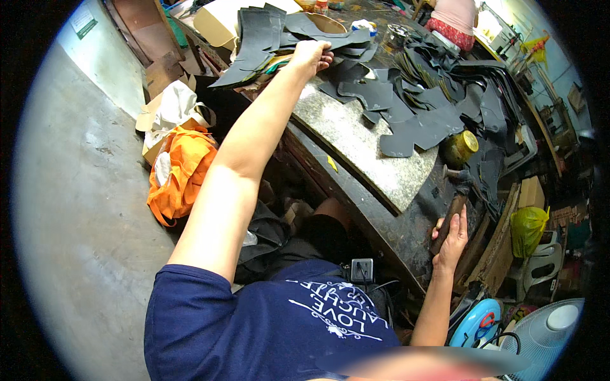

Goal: The person repeatedly picks up dark, irregularly shaped leather pieces from a cluttered workbench, aligns them on a wooden block, and strikes them with a small hammer to shape or flatten them. The person handles the pieces one at a time, placing finished pieces aside.

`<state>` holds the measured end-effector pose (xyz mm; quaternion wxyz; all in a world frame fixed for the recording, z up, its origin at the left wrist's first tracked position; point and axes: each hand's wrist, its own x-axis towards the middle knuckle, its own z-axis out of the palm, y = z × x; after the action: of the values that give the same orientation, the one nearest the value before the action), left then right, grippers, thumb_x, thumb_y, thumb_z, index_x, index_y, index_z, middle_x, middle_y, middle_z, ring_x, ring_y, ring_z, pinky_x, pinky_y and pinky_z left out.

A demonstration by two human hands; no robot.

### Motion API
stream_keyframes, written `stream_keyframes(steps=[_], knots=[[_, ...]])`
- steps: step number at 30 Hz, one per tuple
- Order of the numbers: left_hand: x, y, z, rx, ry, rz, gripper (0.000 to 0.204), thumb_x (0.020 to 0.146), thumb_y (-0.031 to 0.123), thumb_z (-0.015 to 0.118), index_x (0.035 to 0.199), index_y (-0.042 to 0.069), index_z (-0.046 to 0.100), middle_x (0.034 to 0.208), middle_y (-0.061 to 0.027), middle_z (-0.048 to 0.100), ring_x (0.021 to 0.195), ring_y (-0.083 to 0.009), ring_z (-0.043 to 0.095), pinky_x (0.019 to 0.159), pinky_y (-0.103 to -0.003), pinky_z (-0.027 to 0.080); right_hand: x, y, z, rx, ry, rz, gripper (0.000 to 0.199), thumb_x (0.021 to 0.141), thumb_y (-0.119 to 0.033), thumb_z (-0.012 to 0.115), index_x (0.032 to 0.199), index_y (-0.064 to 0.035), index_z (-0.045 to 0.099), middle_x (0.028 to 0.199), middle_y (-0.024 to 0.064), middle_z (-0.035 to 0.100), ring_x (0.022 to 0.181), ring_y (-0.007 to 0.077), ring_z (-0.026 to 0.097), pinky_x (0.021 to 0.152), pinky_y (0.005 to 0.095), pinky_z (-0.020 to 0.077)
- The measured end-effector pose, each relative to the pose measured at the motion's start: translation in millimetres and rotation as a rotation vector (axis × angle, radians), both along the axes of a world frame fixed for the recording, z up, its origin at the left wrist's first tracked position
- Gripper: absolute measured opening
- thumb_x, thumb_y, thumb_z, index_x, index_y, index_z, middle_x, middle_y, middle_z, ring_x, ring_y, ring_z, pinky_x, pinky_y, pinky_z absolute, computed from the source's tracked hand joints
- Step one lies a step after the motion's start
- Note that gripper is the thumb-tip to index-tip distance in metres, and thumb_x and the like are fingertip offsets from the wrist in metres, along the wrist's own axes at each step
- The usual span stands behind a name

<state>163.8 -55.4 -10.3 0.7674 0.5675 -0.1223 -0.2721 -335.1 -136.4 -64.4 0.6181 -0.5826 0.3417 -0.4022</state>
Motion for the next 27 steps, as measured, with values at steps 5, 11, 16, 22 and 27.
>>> stream_keyframes(steps=[5, 11, 16, 22, 27], knots=[[-77, 39, 36, -0.402, -0.285, -0.263, 0.013, 0.093, 0.017, 0.063, 0.084, 0.01, 0.059, 0.069, -0.0029, 0.063, 0.054, -0.0107, 0.058, 0.047, -0.024, 0.046, 0, 0, 0, 0.026, -0.038, -0.024, 0.052, 0.104, -0.022, 0.051, 0.15, -0.0037, 0.035, 0.072, 0.006, 0.058, 0.054, 0.0104, 0.05, 0.051, 0.0249, 0.0451], [-188, 104, 62, -0.439, -0.564, -0.603, 0.011, 0.093, 0.013, 0.063, 0.097, 0.004, 0.064, 0.075, -0.0016, 0.062, 0.06, -0.0092, 0.06, 0.053, -0.022, 0.047, -1, -1, -3, 0.022, -0.098, -0.066, 0.054, 0.103, -0.02, 0.053, 0.15, -0.0025, 0.033, 0.077, 0.0075, 0.058, 0.059, 0.0125, 0.053, 0.052, 0.0263, 0.047], [-228, 135, 11, -0.116, -0.207, -0.866, 0.014, 0.091, 0.017, 0.067, 0.091, 0.003, 0.061, 0.072, 0.0008, 0.059, 0.058, -0.0077, 0.058, 0.053, -0.022, 0.047, -2, 4, 1, 0.01, -0.138, -0.009, 0.04, 0.102, -0.023, 0.054, 0.137, -0.0034, 0.048, 0.079, 0.0067, 0.061, 0.062, 0.0117, 0.054, 0.053, 0.025, 0.0456], [-246, 138, -50, 0.258, -0.052, -0.691, 0.019, 0.095, 0.018, 0.058, 0.105, 0.002, 0.059, 0.078, -0.0033, 0.064, 0.052, -0.0107, 0.062, 0.046, -0.02, 0.047, 6, 7, 28, -0.154, -0.002, -0.027, 0.043, 0.099, -0.018, 0.06, 0.14, -0.0084, 0.052, 0.078, 0.0012, 0.061, 0.061, 0.0072, 0.053, 0.054, 0.0219, 0.0458], [-252, 127, -59, 0.156, -0.043, -0.555, 0.027, 0.097, 0.013, 0.055, 0.12, -0.002, 0.056, 0.079, -0.0048, 0.066, 0.047, -0.0065, 0.056, 0.042, -0.018, 0.044, 19, 13, 63, -0.48, 0.025, 0.075, 0.045, 0.095, -0.012, 0.065, 0.139, -0.0149, 0.056, 0.088, -0.0014, 0.064, 0.067, 0.0029, 0.051, 0.057, 0.0191, 0.0448]])
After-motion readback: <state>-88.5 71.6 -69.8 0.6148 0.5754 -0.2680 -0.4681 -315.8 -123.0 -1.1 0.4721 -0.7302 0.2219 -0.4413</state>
